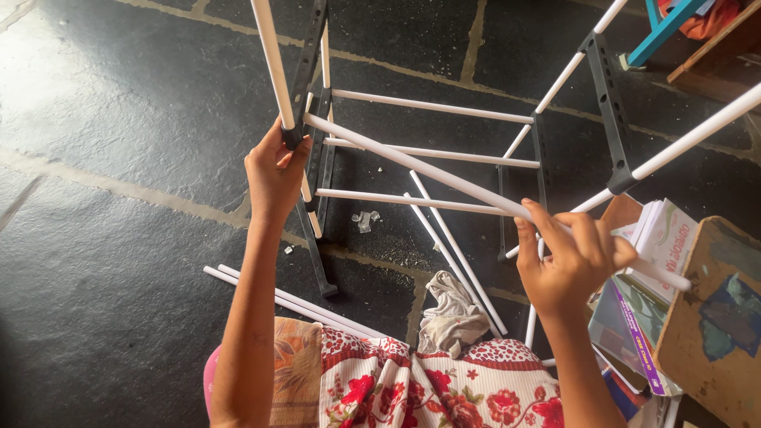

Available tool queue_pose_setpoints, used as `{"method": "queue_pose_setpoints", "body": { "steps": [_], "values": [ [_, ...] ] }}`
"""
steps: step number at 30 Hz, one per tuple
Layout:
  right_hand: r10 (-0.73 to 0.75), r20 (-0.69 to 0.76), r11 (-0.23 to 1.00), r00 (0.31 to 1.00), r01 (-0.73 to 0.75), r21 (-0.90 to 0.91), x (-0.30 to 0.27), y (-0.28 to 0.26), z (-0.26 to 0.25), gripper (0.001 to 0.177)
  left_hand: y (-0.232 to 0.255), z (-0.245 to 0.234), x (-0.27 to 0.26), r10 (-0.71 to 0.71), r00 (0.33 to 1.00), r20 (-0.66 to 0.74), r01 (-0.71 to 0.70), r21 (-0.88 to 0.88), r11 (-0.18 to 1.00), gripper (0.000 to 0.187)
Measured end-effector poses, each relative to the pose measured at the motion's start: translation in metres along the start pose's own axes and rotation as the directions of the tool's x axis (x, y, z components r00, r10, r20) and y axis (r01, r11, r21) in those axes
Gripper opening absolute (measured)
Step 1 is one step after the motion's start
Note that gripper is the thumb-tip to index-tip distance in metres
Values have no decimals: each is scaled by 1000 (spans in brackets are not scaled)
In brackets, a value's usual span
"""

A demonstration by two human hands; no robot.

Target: The person assembles a white and black plastic rack on the floor. They insert white rods into black side frames, wipe the rods with a cloth, and connect the components to form a multi-tiered structure.

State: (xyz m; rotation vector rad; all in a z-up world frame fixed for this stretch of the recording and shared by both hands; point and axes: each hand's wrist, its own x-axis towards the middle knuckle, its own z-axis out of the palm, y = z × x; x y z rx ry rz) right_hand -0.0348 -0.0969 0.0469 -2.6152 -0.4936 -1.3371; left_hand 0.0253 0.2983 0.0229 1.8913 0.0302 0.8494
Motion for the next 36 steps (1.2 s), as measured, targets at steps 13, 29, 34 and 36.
{"method": "queue_pose_setpoints", "body": {
  "steps": [13, 29, 34, 36],
  "values": [
    [26, 84, 998, 996, -31, 57, 20, 8, -15, 19, 8, -9, -1, -21, 998, 63, 22, -9, 1000, 39],
    [423, 294, 900, 857, -435, -26, -37, -1, -54, 22, 0, -89, -51, -46, 976, 214, 59, -53, 997, 31],
    [349, 247, 915, 904, -386, 119, -30, -41, -61, 19, 17, -109, -78, -161, 957, 240, 207, -178, 962, 53],
    [298, 203, 926, 933, -334, 175, -18, -46, -47, 19, 22, -115, -81, -230, 940, 250, 280, -187, 942, 59]
  ]
}}
